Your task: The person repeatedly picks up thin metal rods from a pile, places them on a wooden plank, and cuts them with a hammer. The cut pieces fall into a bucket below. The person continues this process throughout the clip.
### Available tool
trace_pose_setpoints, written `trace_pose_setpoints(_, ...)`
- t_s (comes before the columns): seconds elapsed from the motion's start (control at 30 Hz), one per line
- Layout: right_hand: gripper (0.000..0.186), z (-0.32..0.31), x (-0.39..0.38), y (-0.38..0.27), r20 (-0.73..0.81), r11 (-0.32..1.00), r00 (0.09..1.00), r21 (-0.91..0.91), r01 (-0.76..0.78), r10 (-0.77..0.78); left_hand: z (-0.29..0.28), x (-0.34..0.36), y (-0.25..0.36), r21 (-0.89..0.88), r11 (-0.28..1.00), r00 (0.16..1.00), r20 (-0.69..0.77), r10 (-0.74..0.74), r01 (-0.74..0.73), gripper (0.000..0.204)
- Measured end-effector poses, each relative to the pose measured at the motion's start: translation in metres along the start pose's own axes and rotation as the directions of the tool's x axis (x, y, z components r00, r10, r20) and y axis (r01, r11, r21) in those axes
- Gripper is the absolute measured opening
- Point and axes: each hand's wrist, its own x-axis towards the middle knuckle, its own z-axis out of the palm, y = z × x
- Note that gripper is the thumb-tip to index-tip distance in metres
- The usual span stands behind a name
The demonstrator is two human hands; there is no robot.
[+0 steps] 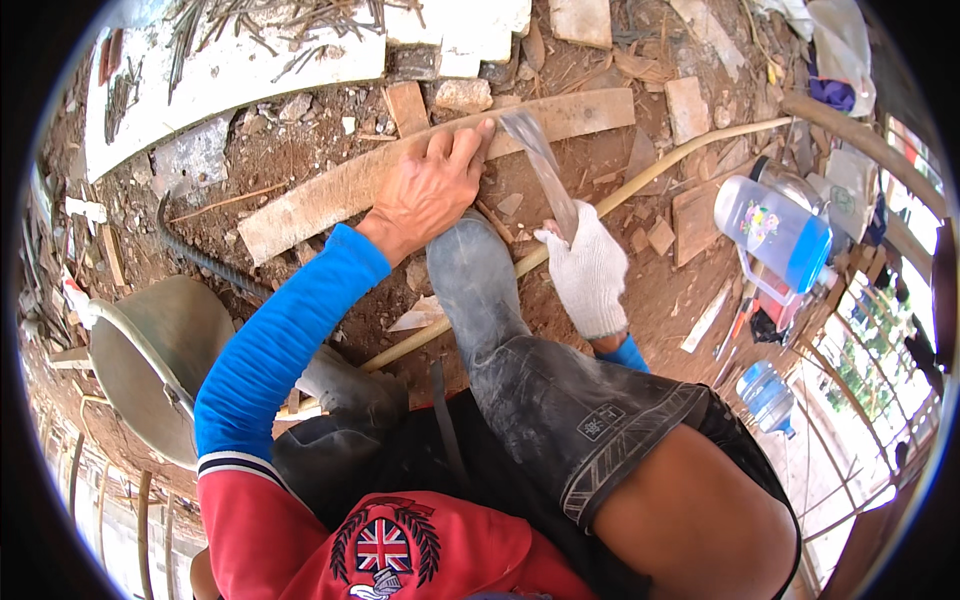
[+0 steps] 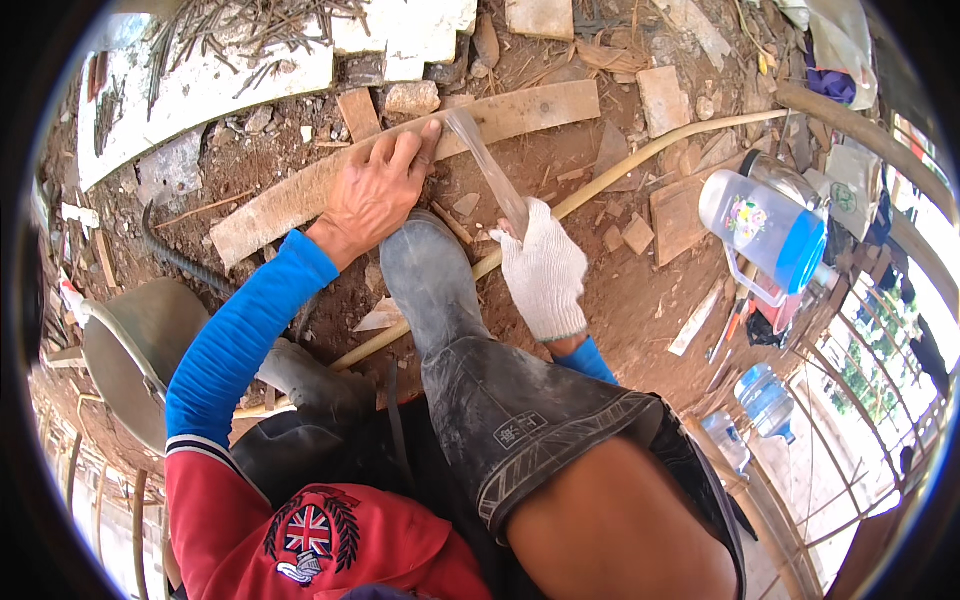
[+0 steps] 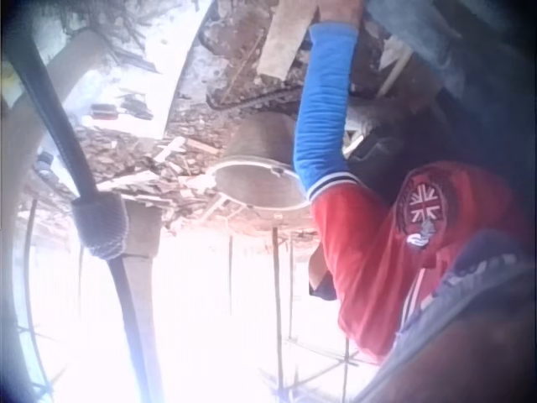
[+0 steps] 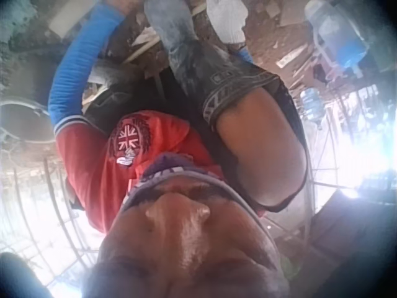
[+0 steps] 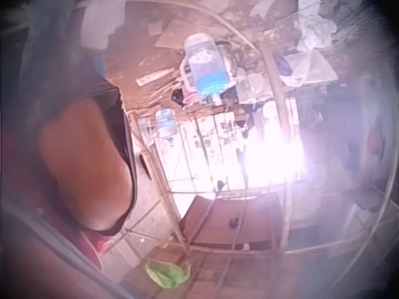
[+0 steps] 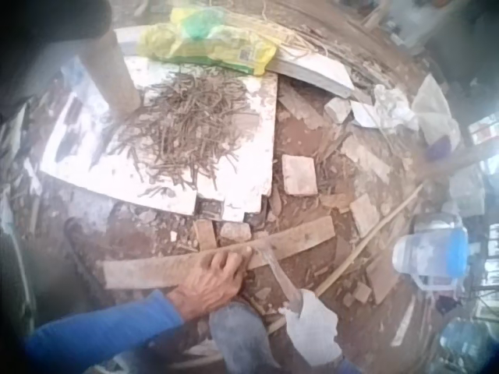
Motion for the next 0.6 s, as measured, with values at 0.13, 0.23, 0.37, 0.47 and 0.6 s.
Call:
trace_pose_setpoints(0.13, 0.043, -0.001, 0.0, -0.003, -0.106, 0.991, 0.994, 0.134, 0.026, -0.012, 0.005, 0.005, 0.0, -0.022, 0.999, 0.997, -0.065, -0.044, 0.042, 0.073)
trace_pose_setpoints(0.23, 0.041, -0.005, -0.014, -0.003, -0.209, 0.964, 0.977, 0.249, 0.091, -0.038, 0.002, 0.006, -0.001, -0.012, 0.999, 0.999, 0.001, -0.036, 0.036, 0.073)
trace_pose_setpoints(0.37, 0.038, 0.01, 0.0, -0.004, -0.11, 0.982, 0.994, 0.184, 0.03, -0.01, -0.001, 0.0, -0.001, 0.03, 0.999, 0.999, -0.008, -0.034, 0.034, 0.07)
trace_pose_setpoints(0.47, 0.04, 0.005, 0.005, -0.008, -0.07, 0.996, 0.997, 0.082, 0.042, -0.036, 0.004, 0.002, 0.003, 0.001, 0.999, 0.999, -0.013, -0.044, 0.044, 0.071)
trace_pose_setpoints(0.6, 0.046, 0.003, -0.01, -0.007, -0.141, 0.961, 0.99, 0.27, 0.062, -0.025, 0.002, -0.001, 0.005, -0.006, 1.0, 0.999, -0.025, -0.023, 0.023, 0.073)
